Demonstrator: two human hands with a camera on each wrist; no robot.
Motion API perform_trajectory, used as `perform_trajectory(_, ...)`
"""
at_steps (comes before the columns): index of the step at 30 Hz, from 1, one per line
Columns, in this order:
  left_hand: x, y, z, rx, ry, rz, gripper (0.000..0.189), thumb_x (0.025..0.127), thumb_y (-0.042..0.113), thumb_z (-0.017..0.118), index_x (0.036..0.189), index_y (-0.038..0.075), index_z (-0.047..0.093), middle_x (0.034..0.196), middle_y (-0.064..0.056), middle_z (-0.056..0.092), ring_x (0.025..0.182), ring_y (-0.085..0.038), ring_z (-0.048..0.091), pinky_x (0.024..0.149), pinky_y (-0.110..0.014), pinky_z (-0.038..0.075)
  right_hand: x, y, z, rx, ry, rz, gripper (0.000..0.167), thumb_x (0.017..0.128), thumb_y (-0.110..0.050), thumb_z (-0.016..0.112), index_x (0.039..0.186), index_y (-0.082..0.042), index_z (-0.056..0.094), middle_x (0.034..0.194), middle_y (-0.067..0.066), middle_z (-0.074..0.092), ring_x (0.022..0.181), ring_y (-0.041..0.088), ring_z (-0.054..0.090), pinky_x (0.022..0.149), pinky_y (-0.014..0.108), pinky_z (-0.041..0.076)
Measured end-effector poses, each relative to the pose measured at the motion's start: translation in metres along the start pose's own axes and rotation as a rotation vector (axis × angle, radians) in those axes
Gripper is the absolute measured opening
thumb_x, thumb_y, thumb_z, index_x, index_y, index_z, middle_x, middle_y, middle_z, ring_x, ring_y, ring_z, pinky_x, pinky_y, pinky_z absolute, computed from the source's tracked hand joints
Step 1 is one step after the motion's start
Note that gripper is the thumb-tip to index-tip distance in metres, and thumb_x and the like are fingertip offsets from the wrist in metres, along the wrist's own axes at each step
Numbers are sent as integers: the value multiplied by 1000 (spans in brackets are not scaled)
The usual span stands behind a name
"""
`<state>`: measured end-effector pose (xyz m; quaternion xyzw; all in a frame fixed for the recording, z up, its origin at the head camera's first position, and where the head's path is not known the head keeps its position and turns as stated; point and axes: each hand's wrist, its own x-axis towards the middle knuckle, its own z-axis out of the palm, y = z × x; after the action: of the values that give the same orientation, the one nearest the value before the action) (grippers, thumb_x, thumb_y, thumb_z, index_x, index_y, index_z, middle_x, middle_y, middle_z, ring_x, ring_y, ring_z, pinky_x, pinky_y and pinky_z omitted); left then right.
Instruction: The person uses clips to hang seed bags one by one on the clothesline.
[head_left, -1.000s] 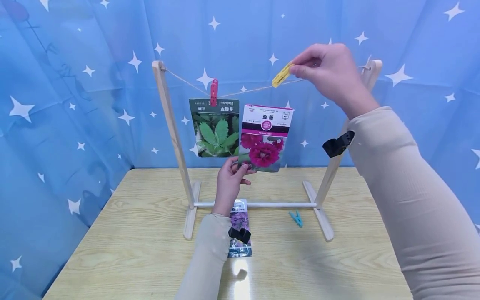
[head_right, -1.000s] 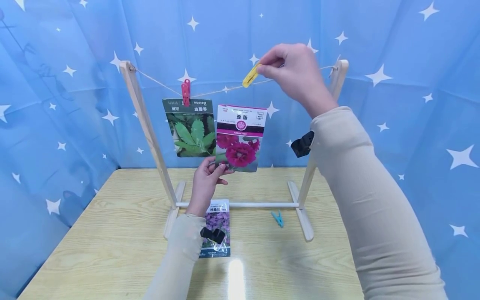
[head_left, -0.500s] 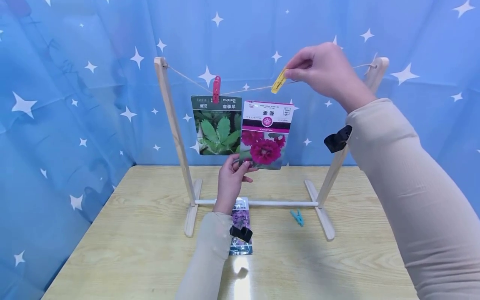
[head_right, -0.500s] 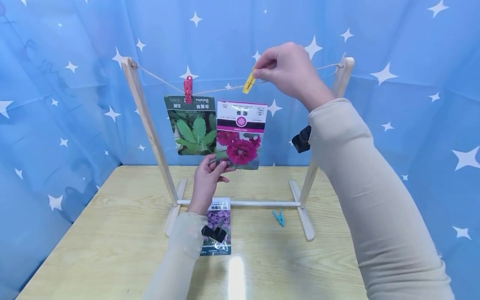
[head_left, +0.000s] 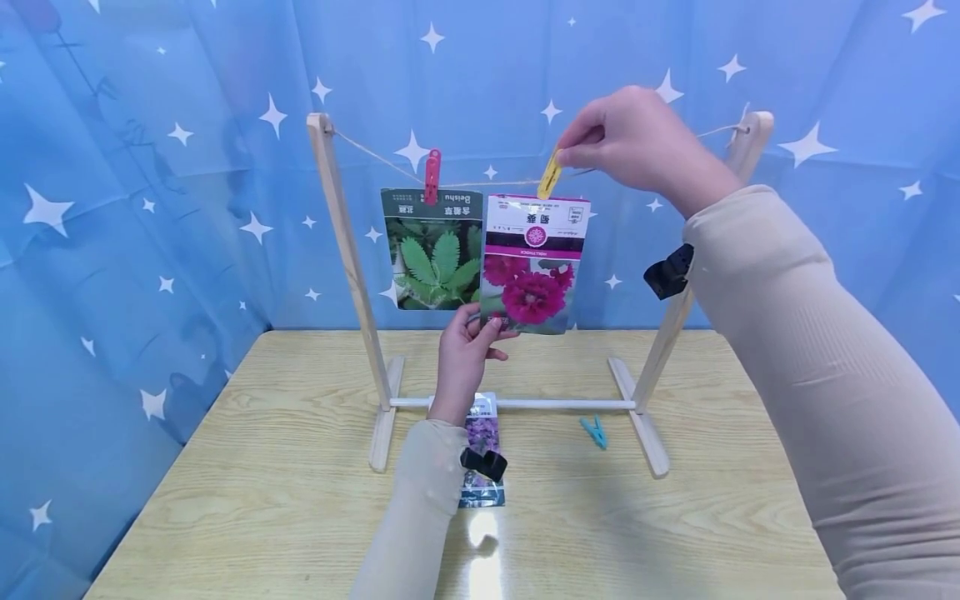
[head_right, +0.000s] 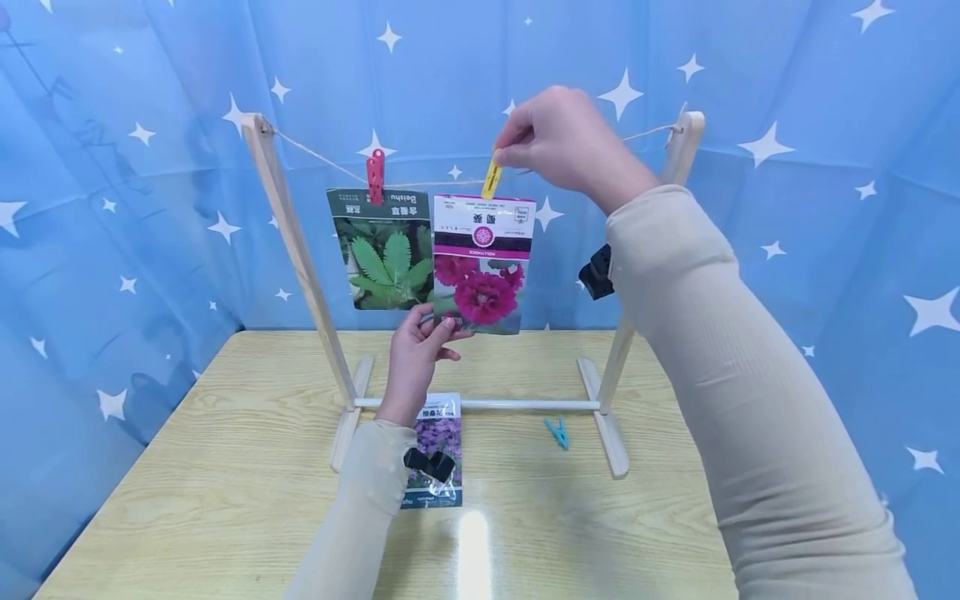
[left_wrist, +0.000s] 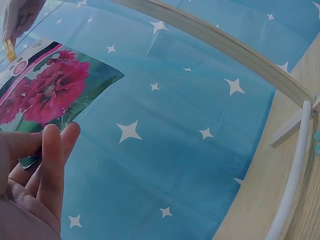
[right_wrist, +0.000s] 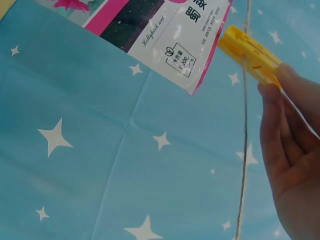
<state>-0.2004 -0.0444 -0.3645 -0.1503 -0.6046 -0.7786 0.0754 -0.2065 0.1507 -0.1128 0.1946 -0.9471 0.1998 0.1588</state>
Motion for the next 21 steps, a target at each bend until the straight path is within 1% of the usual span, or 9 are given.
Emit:
perform_trajectory(6, -1, 4, 1, -9, -6, -27, 28, 86, 20, 58, 112, 13, 51, 94, -12, 64, 86, -24, 64, 58, -34, 52, 2, -4, 3, -16, -42, -19, 28, 86, -35, 56, 100, -13, 65, 96, 4, 61, 87, 20, 55, 77, 35, 44)
perform_trajectory(10, -5, 12, 4, 0, -17, -33, 26, 88, 17, 56, 113, 12, 51, 93, -14, 64, 87, -24, 64, 60, -36, 52, 3, -7, 5, -37, -67, -47, 22, 87, -32, 56, 97, -14, 65, 94, 4, 62, 85, 20, 55, 76, 34, 44)
perform_trajectory(13, -8, 17, 6, 6, -17, -29, 26, 89, 15, 55, 114, 11, 51, 95, -13, 64, 88, -26, 63, 60, -37, 52, 4, -8, 5, -52, -77, -63, 20, 88, -29, 56, 96, -14, 65, 94, 3, 62, 84, 19, 54, 74, 33, 43)
perform_trajectory(16, -6, 14, 6, -5, -16, -36, 25, 88, 16, 56, 113, 12, 52, 97, -11, 65, 87, -25, 63, 59, -34, 52, 5, -9, 6, -69, -83, -67, 19, 88, -28, 56, 97, -14, 66, 94, 3, 62, 85, 19, 54, 74, 33, 43)
perform_trajectory(19, -3, 6, 5, -13, -10, -32, 25, 87, 19, 58, 112, 14, 52, 96, -10, 65, 86, -24, 64, 57, -33, 52, 5, -10, 5, -81, -89, -63, 21, 88, -29, 56, 98, -14, 66, 94, 4, 62, 85, 19, 55, 75, 34, 43)
perform_trajectory(21, -1, 1, 5, -13, -4, -18, 25, 87, 20, 58, 111, 14, 52, 95, -10, 65, 85, -23, 64, 57, -34, 52, 6, -11, 5, -88, -99, -50, 23, 88, -31, 56, 99, -14, 66, 95, 4, 62, 86, 19, 55, 75, 35, 44)
